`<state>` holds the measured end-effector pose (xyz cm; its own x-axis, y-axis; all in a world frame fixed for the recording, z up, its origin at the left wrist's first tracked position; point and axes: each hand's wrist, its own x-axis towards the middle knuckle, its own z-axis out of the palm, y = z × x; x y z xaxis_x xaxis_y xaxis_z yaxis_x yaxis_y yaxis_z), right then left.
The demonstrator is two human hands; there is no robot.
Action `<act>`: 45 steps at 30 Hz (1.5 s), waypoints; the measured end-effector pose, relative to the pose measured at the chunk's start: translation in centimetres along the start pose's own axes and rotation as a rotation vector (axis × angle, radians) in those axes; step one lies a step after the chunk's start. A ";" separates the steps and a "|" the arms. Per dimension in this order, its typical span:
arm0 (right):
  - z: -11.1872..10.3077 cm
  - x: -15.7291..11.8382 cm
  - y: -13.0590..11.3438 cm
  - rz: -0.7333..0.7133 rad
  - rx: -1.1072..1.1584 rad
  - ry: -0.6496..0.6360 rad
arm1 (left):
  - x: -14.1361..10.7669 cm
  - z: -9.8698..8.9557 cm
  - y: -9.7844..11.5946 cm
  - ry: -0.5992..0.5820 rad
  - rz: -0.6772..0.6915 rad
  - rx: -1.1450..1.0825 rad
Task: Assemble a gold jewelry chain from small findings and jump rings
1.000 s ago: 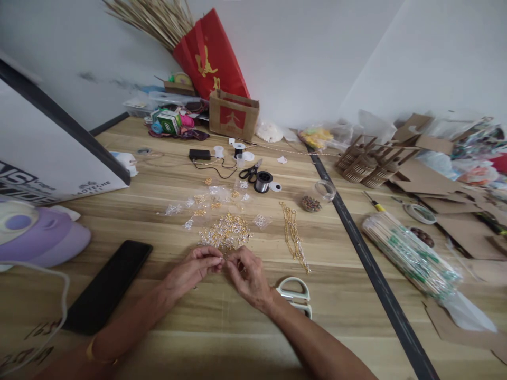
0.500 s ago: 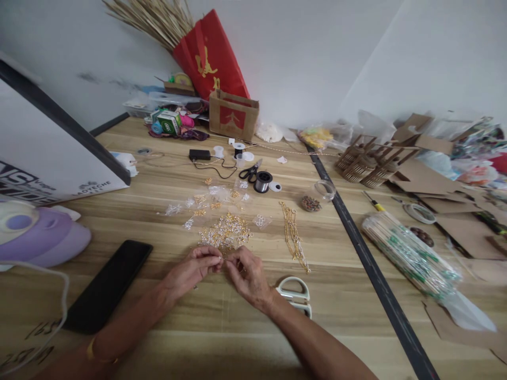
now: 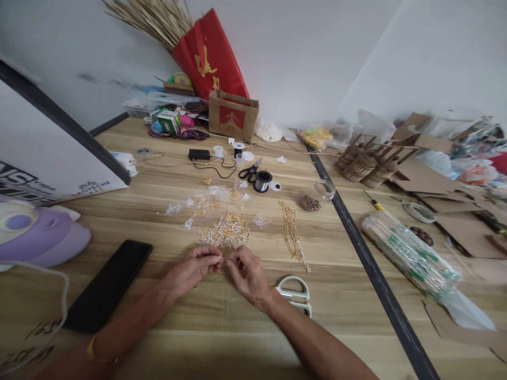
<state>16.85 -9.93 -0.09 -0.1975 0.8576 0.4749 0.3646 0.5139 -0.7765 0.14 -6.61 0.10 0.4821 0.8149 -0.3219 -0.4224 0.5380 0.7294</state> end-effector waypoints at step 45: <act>-0.1 0.0 0.2 0.032 0.026 -0.031 | 0.1 -0.2 -0.1 0.013 0.055 0.088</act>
<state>16.99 -9.86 -0.21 -0.2139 0.8736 0.4370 0.3473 0.4862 -0.8019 0.10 -6.58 -0.15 0.4502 0.8455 -0.2871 -0.3786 0.4720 0.7962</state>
